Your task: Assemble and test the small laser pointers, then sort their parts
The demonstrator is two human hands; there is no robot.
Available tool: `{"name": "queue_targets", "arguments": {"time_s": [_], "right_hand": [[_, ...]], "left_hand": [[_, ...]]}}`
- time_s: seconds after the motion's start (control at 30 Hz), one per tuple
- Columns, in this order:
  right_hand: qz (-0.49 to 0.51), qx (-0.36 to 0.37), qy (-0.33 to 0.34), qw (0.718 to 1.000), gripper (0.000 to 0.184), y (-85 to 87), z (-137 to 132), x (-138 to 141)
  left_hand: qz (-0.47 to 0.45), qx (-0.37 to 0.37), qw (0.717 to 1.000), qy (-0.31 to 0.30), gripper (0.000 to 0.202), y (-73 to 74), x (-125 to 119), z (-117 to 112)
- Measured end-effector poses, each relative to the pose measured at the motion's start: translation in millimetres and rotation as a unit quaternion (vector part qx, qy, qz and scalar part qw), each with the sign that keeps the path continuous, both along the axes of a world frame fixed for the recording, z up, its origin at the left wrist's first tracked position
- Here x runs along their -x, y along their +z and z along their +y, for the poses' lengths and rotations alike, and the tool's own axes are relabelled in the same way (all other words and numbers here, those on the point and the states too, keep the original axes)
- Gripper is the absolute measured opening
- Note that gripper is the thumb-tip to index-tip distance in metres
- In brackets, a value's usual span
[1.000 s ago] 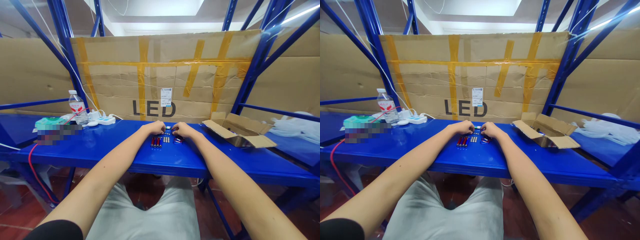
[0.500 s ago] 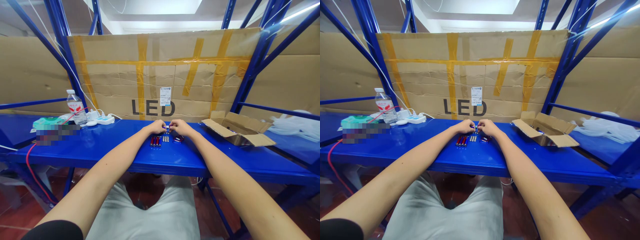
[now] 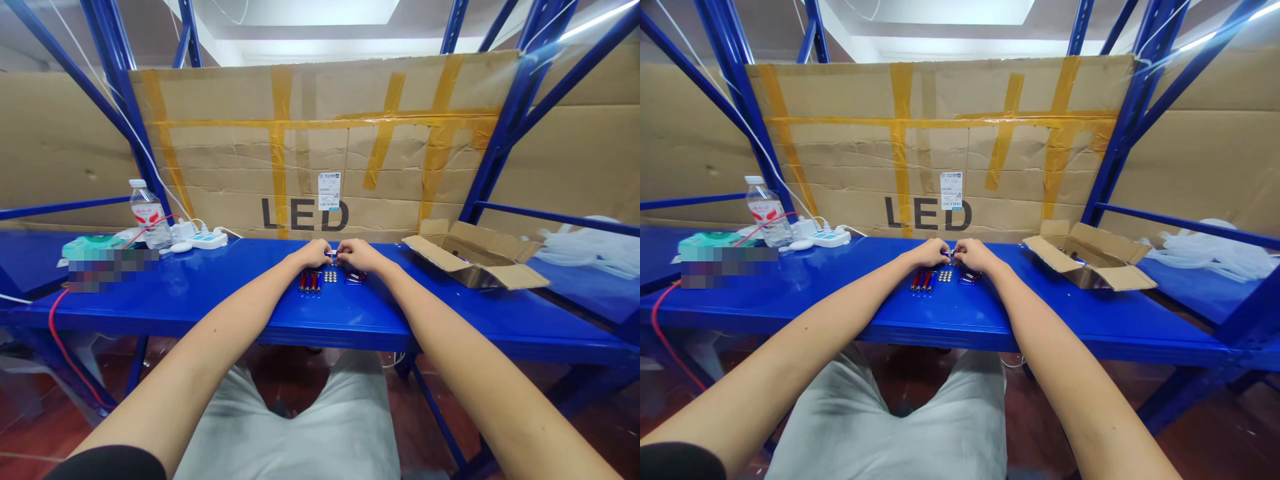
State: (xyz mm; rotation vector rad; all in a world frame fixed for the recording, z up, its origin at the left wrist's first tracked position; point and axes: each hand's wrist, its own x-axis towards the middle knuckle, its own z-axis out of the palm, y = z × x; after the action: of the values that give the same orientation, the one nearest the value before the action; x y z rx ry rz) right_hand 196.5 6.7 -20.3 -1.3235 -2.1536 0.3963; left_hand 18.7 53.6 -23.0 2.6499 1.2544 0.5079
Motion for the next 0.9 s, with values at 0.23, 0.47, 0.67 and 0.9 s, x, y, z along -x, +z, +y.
{"name": "queue_targets", "arguments": {"time_s": [0.23,0.47,0.67,0.9], "right_hand": [[0.009,0.010,0.018,1.000,0.010,-0.3,0,1],[0.023,0.031,0.057,0.998,0.005,-1.3,0,3],[0.038,0.061,0.071,0.995,0.004,-1.5,-1,3],[0.044,0.066,0.076,0.994,0.005,0.0,-3,2]], "left_hand": [[-0.020,0.022,0.999,-0.015,0.012,2.3,0,-1],[-0.033,0.098,0.993,-0.057,0.020,8.3,11,-2],[-0.038,0.126,0.989,-0.071,0.023,10.0,13,-5],[-0.031,0.115,0.991,-0.068,0.022,11.9,13,-8]]}}
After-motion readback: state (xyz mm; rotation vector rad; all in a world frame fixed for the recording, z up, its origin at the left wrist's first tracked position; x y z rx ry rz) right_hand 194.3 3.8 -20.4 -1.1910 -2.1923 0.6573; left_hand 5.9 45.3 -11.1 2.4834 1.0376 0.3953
